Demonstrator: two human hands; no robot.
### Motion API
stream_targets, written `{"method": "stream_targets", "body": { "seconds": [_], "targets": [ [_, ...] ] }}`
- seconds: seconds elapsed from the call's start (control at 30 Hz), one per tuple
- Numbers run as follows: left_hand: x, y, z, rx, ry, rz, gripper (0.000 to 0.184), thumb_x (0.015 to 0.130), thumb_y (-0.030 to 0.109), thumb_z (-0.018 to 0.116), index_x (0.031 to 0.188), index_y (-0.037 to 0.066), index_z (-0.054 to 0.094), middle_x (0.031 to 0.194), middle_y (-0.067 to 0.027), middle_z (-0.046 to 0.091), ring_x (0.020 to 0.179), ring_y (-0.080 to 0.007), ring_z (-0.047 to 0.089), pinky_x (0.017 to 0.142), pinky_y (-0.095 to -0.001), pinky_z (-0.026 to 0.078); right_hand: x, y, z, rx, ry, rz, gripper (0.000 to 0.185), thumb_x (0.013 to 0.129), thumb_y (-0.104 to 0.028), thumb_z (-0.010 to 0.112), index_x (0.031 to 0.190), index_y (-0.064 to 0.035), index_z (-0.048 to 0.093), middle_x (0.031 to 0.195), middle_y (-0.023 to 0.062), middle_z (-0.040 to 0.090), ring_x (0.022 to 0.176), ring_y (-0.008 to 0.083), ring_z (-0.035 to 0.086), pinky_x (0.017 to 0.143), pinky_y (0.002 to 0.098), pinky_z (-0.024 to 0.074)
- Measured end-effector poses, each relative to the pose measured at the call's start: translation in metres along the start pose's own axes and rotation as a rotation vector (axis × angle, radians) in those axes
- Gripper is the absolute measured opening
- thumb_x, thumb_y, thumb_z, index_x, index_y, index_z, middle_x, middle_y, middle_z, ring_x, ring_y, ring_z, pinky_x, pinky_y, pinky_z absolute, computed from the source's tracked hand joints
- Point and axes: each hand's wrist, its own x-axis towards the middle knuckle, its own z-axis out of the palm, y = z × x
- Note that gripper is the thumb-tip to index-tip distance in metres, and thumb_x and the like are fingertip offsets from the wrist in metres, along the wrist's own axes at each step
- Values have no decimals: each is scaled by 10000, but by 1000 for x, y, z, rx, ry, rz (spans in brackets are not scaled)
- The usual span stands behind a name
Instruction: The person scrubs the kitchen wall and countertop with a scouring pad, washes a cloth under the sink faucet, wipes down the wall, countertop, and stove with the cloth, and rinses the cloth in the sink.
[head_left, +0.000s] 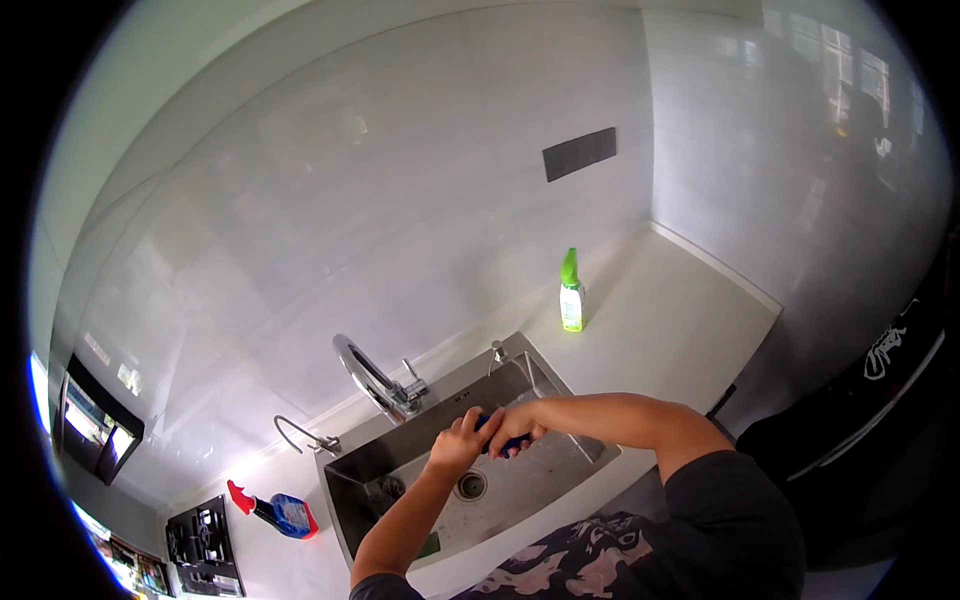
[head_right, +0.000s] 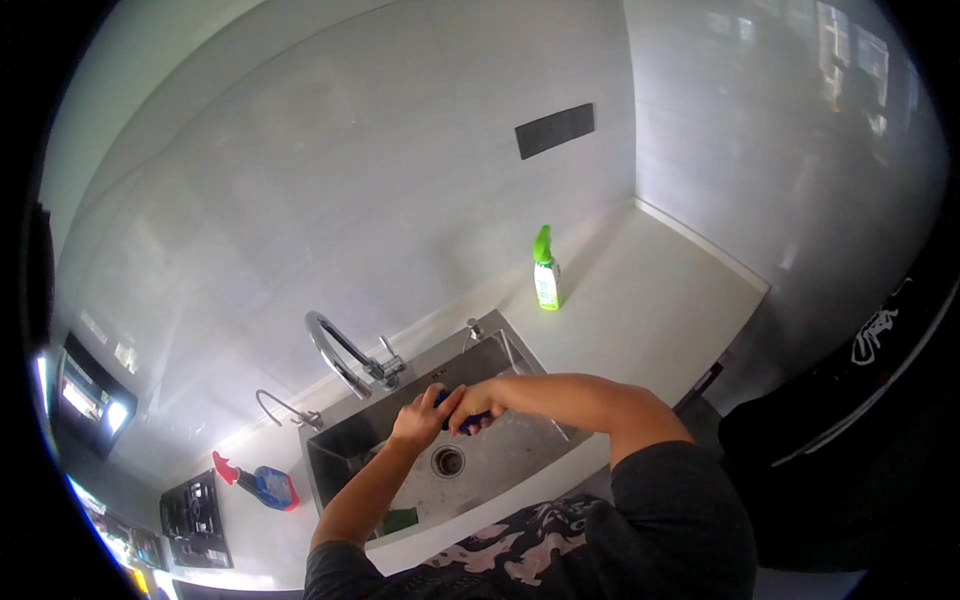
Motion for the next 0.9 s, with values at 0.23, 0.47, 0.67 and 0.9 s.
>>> {"method": "stream_targets", "body": {
  "seconds": [0.23, 0.47, 0.67, 0.9],
  "targets": [
    [1, 3, 44, -32, -239, -342, 206, 754, 200, 590, 949, 159, 540, 780, -118, 600, 659, -334, 627, 553, -420, 517, 56, 38, -2, -512, 501, -192, 318, 656, -206, 741, 900, -51, 607, 691, 96, 615, 574, 220, 597, 455, 360, 448],
    [7, 20, 72, -216, -530, -639, 250, 749, 184, 601, 993, 136, 579, 900, -168, 638, 847, -340, 619, 734, -431, 494, 80, 74, -4, -912, 797, -371, 341, 617, -166, 680, 914, -18, 600, 765, 206, 624, 734, 376, 611, 658, 474, 477],
    [8, 14, 78, -283, -416, -681, 305, 715, 155, 641, 1008, 178, 561, 927, -131, 610, 876, -345, 597, 740, -438, 479, 80, 79, 4, -727, 977, -508, 280, 667, -153, 648, 916, -60, 559, 801, 163, 633, 773, 361, 607, 671, 454, 477],
    [-10, 8, 78, -483, -157, -705, 398, 627, 28, 677, 989, 113, 534, 919, -171, 606, 899, -377, 573, 740, -436, 460, 91, 68, 11, -524, 965, -513, 375, 686, -145, 636, 1039, -63, 543, 874, 169, 631, 846, 354, 600, 725, 446, 469]
  ]
}}
